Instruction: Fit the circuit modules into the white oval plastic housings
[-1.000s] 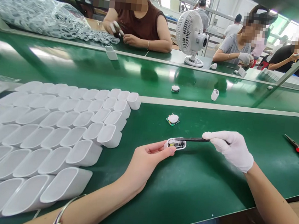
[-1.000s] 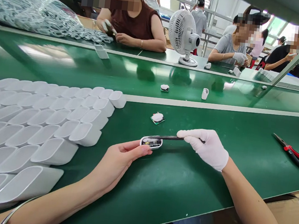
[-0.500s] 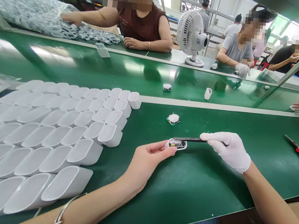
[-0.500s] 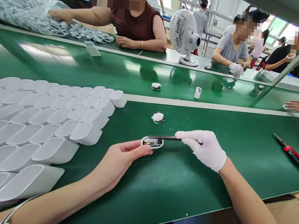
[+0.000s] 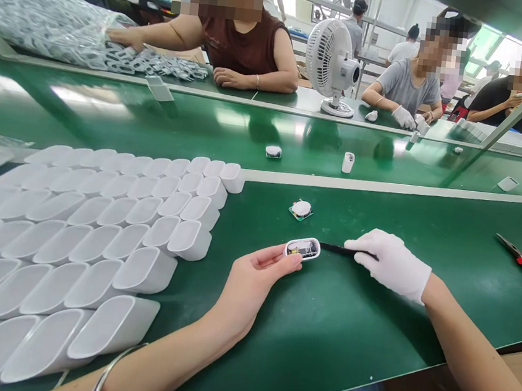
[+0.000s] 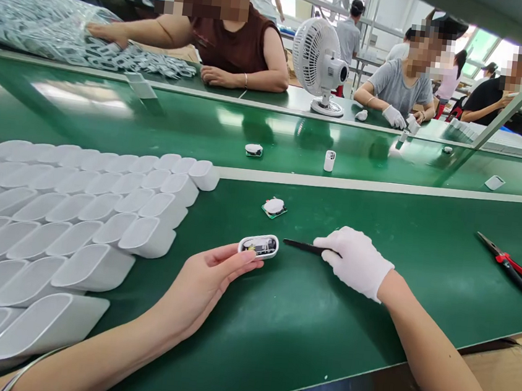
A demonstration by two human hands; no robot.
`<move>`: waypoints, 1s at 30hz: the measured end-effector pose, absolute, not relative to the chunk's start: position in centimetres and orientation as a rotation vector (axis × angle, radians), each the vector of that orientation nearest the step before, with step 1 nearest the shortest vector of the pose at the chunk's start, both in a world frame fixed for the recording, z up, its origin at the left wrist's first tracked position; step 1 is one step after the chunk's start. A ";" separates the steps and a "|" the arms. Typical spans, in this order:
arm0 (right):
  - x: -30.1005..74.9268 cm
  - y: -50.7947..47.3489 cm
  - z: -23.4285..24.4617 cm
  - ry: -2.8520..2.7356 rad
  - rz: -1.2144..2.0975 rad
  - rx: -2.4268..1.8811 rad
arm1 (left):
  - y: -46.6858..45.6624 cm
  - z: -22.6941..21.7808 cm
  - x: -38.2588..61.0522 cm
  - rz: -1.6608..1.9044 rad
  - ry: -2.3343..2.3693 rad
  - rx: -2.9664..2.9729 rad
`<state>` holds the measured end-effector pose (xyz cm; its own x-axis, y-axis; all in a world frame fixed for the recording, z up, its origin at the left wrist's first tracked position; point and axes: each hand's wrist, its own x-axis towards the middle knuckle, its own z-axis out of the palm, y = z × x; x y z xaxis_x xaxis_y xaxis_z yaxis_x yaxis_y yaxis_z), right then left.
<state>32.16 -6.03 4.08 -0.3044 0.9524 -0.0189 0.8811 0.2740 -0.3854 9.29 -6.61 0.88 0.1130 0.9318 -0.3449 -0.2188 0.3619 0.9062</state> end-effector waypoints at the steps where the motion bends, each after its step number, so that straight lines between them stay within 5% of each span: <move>1: 31.8 -6.0 3.8 -2.401 0.374 -1.735 | -6.6 0.9 9.3 0.996 1.139 0.804; 5: 29.9 -6.3 3.2 -2.518 0.166 -1.859 | -6.5 1.1 9.4 0.999 1.144 0.807; 10: 29.0 -4.5 4.9 -2.607 0.418 -1.967 | -6.6 0.7 9.5 1.014 1.150 0.829; 18: 21.6 9.6 9.8 -2.432 0.326 -1.924 | -6.9 0.0 9.5 1.101 1.101 0.799; 30: 8.7 18.4 5.6 -2.481 0.483 -1.721 | -5.9 -1.9 9.2 1.313 0.903 0.491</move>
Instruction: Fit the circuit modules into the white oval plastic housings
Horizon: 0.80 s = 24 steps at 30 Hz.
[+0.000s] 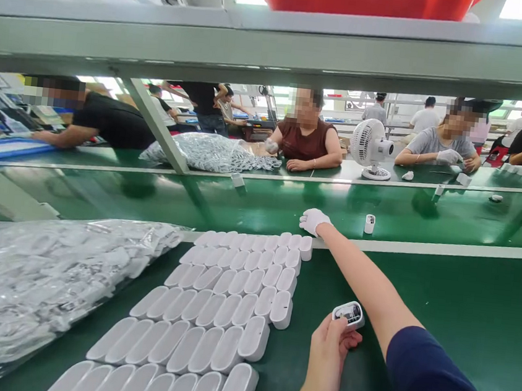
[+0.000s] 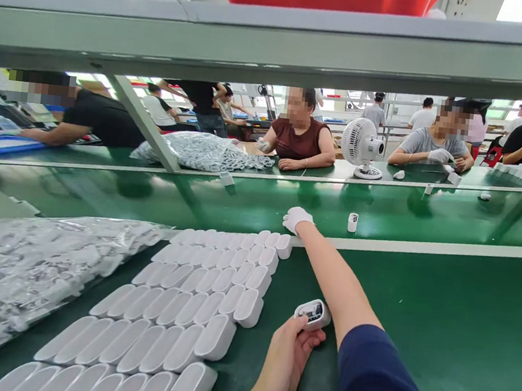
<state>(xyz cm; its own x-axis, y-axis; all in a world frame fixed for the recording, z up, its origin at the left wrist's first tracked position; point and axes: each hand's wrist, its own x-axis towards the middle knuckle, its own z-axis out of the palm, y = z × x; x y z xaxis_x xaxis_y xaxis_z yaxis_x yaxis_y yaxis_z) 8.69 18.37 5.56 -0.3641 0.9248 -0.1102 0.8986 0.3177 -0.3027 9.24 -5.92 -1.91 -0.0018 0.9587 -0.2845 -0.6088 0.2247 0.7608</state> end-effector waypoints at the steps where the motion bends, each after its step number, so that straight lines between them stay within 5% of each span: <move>1: 9.1 18.3 5.6 -2.495 0.503 -1.735 | -5.8 -1.9 9.2 1.313 0.906 0.482; 12: 27.4 5.2 5.8 -2.278 0.458 -1.829 | -6.4 -0.4 9.0 1.143 1.041 0.758; 24: 29.5 -5.9 4.8 -1.193 1.018 -0.977 | -6.4 1.1 9.3 1.072 1.090 0.699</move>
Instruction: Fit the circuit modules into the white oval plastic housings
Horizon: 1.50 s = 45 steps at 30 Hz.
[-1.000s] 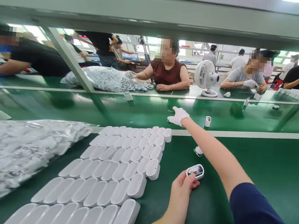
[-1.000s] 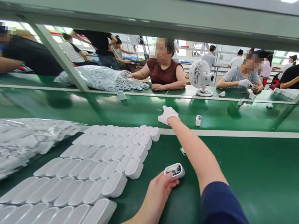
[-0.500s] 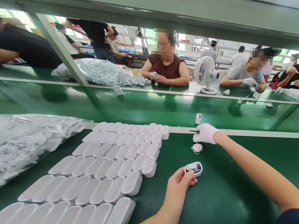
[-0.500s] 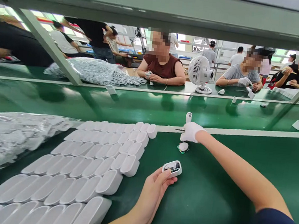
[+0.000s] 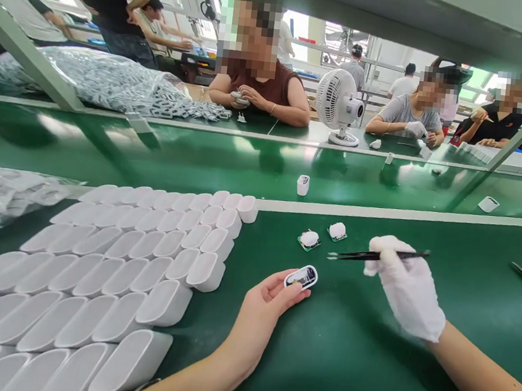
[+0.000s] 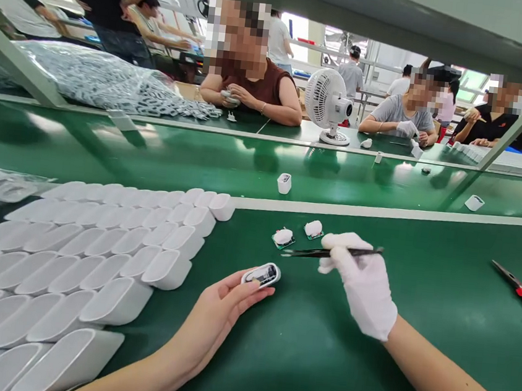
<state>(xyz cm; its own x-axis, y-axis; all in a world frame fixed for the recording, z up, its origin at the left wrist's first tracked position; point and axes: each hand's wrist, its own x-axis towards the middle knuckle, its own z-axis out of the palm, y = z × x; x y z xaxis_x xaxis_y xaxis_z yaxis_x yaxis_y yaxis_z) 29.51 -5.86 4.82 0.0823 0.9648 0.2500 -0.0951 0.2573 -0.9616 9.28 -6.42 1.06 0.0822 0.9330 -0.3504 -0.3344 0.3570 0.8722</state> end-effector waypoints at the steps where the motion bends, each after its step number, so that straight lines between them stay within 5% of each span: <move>1: 28.8 -6.2 4.5 -1.206 1.037 -0.940 | -6.4 1.1 9.3 1.074 1.082 0.687; 18: 27.0 -6.6 2.4 -1.331 0.916 -0.964 | -6.7 1.1 9.2 1.037 1.066 0.752; 27: 27.2 -5.8 2.7 -1.052 1.308 -1.187 | -6.7 0.4 9.2 0.985 1.090 0.874; 45: 26.9 -6.0 3.3 -0.801 1.292 -1.256 | -6.8 0.3 9.2 0.978 1.144 0.867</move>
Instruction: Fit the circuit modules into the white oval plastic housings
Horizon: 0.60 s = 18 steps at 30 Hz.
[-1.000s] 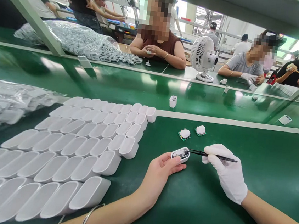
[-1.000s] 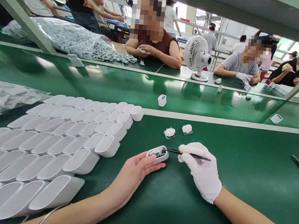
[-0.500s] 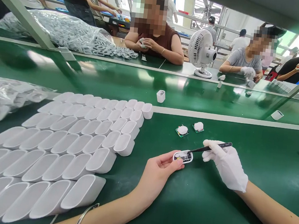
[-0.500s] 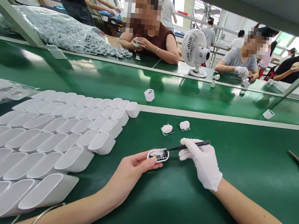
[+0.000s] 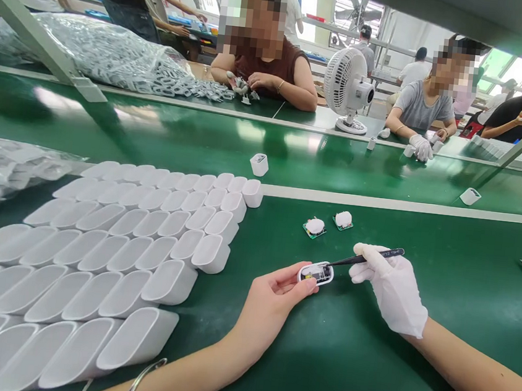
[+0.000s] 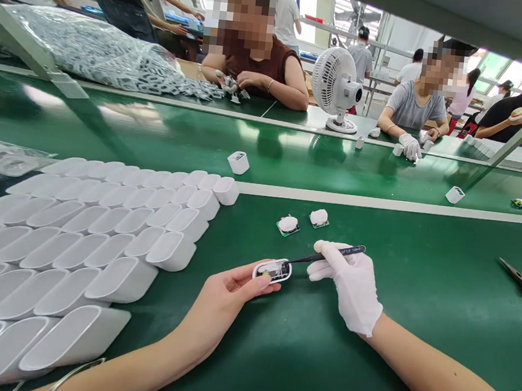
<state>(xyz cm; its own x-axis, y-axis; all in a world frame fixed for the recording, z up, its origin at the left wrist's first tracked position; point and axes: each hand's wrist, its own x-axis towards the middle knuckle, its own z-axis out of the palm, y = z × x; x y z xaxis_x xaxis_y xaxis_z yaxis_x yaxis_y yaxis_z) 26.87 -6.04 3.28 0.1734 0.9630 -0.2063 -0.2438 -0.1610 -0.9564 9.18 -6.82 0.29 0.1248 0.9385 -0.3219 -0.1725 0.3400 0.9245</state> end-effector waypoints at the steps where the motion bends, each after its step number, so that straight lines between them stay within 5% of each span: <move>1: 26.9 -6.1 3.4 -0.805 1.283 -1.246 | -6.8 0.2 9.2 0.980 1.142 0.870; 18: 25.8 -6.4 2.2 -0.803 1.306 -1.148 | -6.9 0.5 9.1 0.975 1.115 0.921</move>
<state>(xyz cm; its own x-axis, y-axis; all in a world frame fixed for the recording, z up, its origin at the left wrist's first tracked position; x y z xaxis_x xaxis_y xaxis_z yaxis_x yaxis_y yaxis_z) 25.75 -6.41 2.22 0.1430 0.9780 -0.1517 -0.3052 -0.1022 -0.9468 9.15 -6.94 0.46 0.1545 0.9464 -0.2835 -0.1545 0.3066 0.9392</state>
